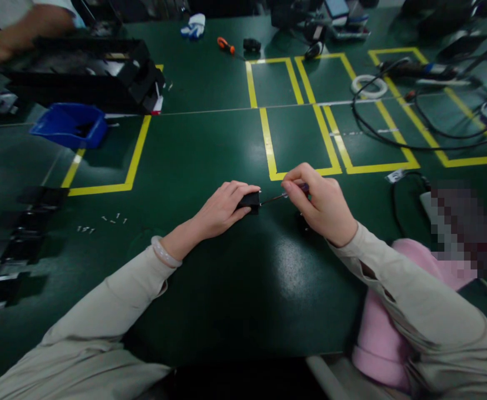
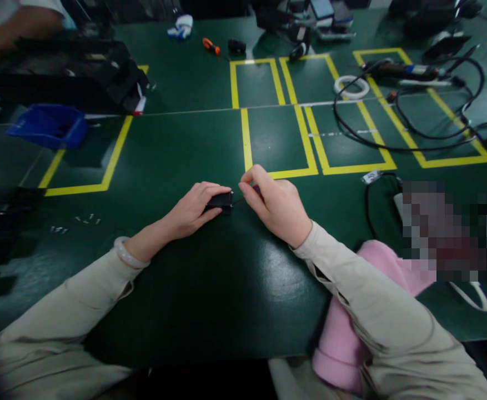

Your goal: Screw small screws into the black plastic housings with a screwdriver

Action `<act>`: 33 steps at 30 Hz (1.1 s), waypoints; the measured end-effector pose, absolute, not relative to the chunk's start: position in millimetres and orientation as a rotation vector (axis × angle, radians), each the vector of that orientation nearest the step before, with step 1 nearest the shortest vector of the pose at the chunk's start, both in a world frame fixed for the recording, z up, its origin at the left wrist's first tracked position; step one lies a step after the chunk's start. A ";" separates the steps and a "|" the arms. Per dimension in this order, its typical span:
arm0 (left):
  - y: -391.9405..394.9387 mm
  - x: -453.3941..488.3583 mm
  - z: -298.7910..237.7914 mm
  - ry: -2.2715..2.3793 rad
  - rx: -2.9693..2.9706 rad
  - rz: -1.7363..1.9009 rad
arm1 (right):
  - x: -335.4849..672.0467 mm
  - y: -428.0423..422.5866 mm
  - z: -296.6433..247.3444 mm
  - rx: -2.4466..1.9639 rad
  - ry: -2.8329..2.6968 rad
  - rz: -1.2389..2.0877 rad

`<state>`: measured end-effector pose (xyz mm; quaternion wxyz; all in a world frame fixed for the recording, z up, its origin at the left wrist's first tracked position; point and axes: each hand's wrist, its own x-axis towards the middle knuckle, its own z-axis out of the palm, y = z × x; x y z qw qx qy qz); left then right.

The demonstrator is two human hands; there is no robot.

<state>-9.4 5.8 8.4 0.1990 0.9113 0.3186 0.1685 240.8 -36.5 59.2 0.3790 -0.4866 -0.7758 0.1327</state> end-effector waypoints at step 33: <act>5.7 -9.7 7.0 0.899 2.549 0.456 | 238.8 -38.7 60.7 -1.253 -1.984 0.324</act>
